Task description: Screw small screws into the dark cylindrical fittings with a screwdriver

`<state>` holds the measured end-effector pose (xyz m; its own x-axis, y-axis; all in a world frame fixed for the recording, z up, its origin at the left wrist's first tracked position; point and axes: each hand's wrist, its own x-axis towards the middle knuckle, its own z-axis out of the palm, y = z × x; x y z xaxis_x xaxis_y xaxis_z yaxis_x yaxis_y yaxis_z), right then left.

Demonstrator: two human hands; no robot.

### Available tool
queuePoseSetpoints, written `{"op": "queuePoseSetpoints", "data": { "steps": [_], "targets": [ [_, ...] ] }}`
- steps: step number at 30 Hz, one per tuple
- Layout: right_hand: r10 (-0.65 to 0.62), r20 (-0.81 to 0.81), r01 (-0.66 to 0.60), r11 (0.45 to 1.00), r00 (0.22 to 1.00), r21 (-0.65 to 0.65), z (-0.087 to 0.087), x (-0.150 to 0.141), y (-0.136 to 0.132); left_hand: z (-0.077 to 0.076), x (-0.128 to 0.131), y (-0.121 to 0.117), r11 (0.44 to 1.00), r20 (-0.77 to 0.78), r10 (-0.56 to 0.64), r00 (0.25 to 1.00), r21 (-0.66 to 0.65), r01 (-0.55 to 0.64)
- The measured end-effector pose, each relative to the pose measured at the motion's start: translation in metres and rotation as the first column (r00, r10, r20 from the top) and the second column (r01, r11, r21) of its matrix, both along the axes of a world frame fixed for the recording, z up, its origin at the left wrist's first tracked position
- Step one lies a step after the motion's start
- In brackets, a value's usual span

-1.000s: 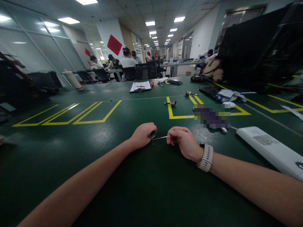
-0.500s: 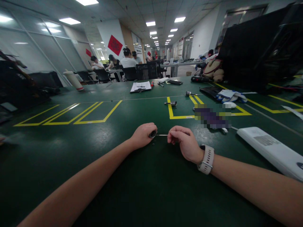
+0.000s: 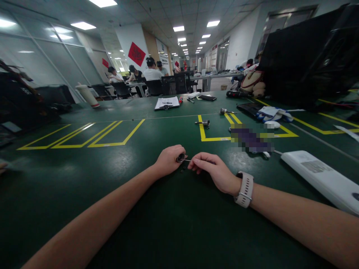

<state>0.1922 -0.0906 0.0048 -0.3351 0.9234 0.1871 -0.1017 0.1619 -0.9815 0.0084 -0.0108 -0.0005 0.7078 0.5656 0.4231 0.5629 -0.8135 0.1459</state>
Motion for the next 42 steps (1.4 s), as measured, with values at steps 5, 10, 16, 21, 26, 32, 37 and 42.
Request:
{"op": "queuePoseSetpoints", "data": {
  "steps": [5,10,16,21,26,32,37,42],
  "targets": [
    [-0.137,0.042,0.134,0.988,0.99,0.07,0.002,0.0,-0.002,0.0,0.0,0.001,1.0,-0.022,-0.017,1.0,-0.023,0.017],
    [-0.121,0.051,0.121,0.993,0.991,0.015,0.0,0.0,0.0,0.0,0.0,0.001,0.998,-0.042,-0.045,0.998,-0.046,0.043],
    [-0.102,-0.193,0.06,0.976,0.976,-0.211,-0.002,0.002,0.01,0.002,-0.001,0.001,0.985,0.016,-0.125,0.992,-0.119,0.126],
    [-0.108,-0.226,0.058,0.975,0.968,-0.216,-0.001,0.002,0.01,0.002,-0.001,0.002,0.982,0.015,-0.128,0.992,-0.139,0.129],
    [-0.168,-0.083,0.162,0.984,0.982,-0.075,-0.001,0.0,0.003,0.0,0.0,0.002,0.996,-0.053,-0.048,0.997,-0.077,0.044],
    [-0.121,-0.115,0.1,0.98,0.986,-0.17,0.0,0.002,0.007,0.002,0.0,0.0,0.997,-0.115,-0.08,0.99,-0.026,0.078],
    [-0.131,-0.219,0.076,0.967,0.967,-0.244,-0.001,0.003,0.011,0.002,-0.001,0.001,0.992,-0.086,-0.123,0.989,-0.036,0.12],
    [-0.145,-0.246,0.079,0.963,0.958,-0.258,-0.002,0.003,0.011,0.002,-0.001,0.001,0.986,-0.032,-0.159,0.987,-0.057,0.157]
  ]
}}
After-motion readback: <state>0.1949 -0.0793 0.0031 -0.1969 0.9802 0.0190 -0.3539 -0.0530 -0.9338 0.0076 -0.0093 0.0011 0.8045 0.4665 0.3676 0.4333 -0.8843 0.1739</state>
